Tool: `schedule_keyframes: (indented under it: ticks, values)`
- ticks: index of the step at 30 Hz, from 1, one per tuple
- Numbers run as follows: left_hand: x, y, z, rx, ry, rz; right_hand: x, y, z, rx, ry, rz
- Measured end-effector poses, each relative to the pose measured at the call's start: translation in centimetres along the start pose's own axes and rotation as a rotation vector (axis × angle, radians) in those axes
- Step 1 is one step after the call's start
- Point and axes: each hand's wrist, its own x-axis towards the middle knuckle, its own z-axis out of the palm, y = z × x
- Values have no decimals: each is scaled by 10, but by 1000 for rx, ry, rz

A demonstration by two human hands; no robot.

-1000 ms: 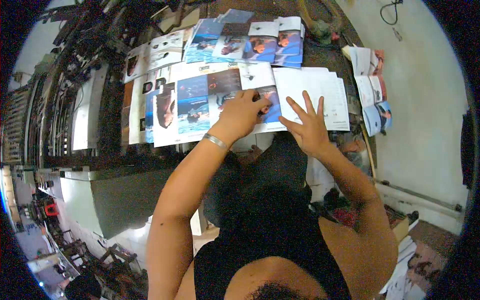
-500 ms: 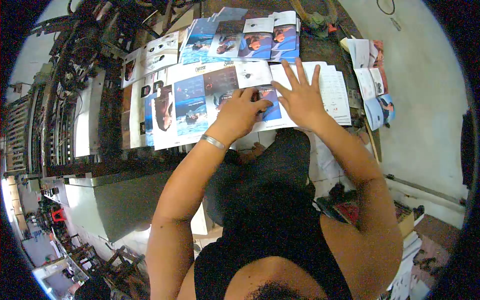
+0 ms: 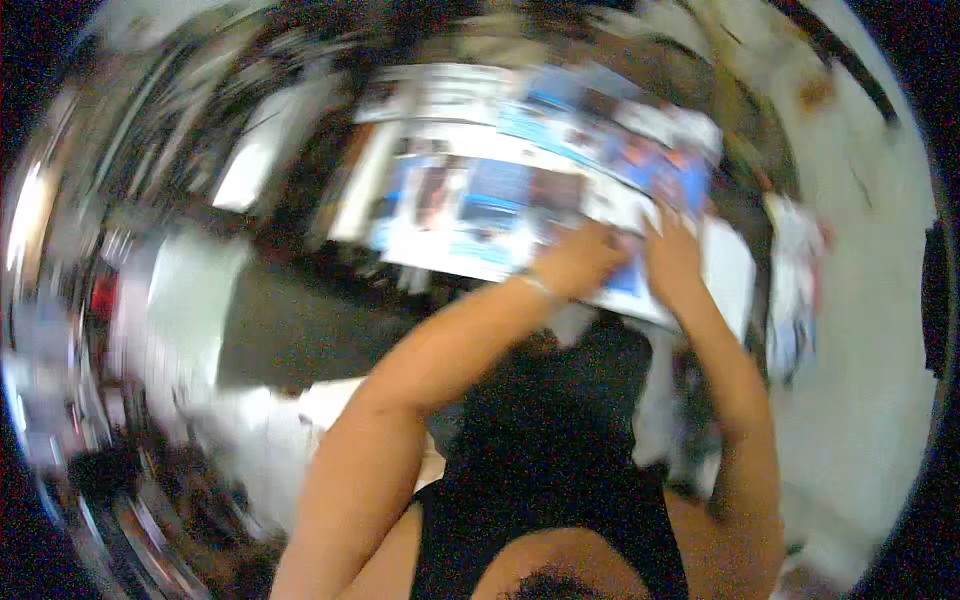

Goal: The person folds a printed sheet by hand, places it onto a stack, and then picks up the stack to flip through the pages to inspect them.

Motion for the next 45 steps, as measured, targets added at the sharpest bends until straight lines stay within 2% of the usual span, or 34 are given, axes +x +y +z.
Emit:
schedule_keyframes:
  ticks: [1, 2, 3, 4, 5, 6, 7, 8, 11, 12, 15, 16, 18, 19, 20, 21, 23, 25, 26, 28, 29, 30, 31, 32, 34, 35, 38, 39, 40, 41, 42, 44, 45]
  values:
    - [1, 4, 3, -51, 18, -55, -9, -6, -2, 21, -32, -38]
    - [6, 2, 8, -40, 22, -39, -16, 3, 24, 100, -54, -1]
    - [14, -2, 15, -30, 26, -23, -29, 10, 35, -36, 137, -218]
    - [22, -7, 27, -39, 21, -30, -45, -2, 23, -124, 144, -271]
    - [25, -3, 19, 79, -71, -57, -56, -6, 20, -255, 86, -281]
    - [35, 0, 18, 86, -121, -47, -65, -15, 9, -241, 25, -260]
    - [40, -2, 28, 241, -133, -88, -73, -15, 8, -289, -83, -240]
    - [45, -15, 30, 276, -129, -112, -74, -20, 3, -314, -235, -162]
    - [71, -32, 59, 336, -159, -50, -75, -10, 17, -341, -191, -157]
    - [80, -23, 74, 340, -173, 7, -74, 25, 51, -430, 112, -393]
    - [79, -37, 90, 204, 73, -8, -61, 24, 40, -485, -38, -390]
    - [23, -8, 25, 104, -31, -55, -57, 25, 37, -486, -70, -387]
    - [-6, -17, 50, -8, 347, 118, -49, 21, 33, -474, -79, -376]
    - [-36, -12, 43, -28, 535, 242, -45, 16, 30, -418, -59, -375]
    - [-68, -9, 30, -29, 715, 352, -38, 3, 25, -293, -2, -381]
    - [-96, -9, 11, -85, 726, 400, -32, -26, 10, -108, 74, -411]
    - [-165, 8, -34, 6, 1069, 385, -22, -110, -16, 290, 169, -525]
    - [-251, 27, -96, 254, 1242, 216, -31, -212, -47, 703, 131, -702]
    - [-285, 26, -118, 355, 1346, 157, -43, -259, -63, 923, 44, -777]
    - [-350, 35, -160, 535, 1520, 46, -85, -342, -101, 1553, -325, -863]
    - [-384, 51, -175, 620, 1590, -37, -110, -377, -122, 2074, -676, -814]
    - [-401, 66, -186, 532, 1705, -43, -136, -408, -145, 2658, -1119, -638]
    - [-404, 86, -193, 287, 1845, 102, -158, -433, -168, 2976, -1429, -444]
    - [-402, 110, -202, 27, 1957, 248, -181, -450, -192, 3147, -1545, -320]
    - [-402, 146, -212, -271, 1969, 533, -217, -472, -234, 3371, -1648, -103]
    - [-403, 159, -215, -297, 1886, 667, -231, -481, -252, 3446, -1648, -3]
    - [-380, 170, -253, -143, 1815, 1134, -255, -497, -289, 3619, -1546, 262]
    - [-378, 157, -261, -90, 1649, 1277, -255, -502, -289, 3689, -1476, 63]
    - [-376, 144, -268, -52, 1455, 1404, -247, -507, -272, 3728, -1729, -299]
    - [-374, 131, -276, -27, 1249, 1501, -241, -507, -259, 3657, -1755, -408]
    - [-380, 132, -296, -15, 952, 1629, -236, -507, -252, 3591, -1745, -418]
    - [-365, 152, -308, -54, 1177, 1721, -227, -505, -245, 3473, -1735, -406]
    - [-339, 177, -292, -109, 1709, 1640, -222, -500, -237, 3424, -1714, -407]
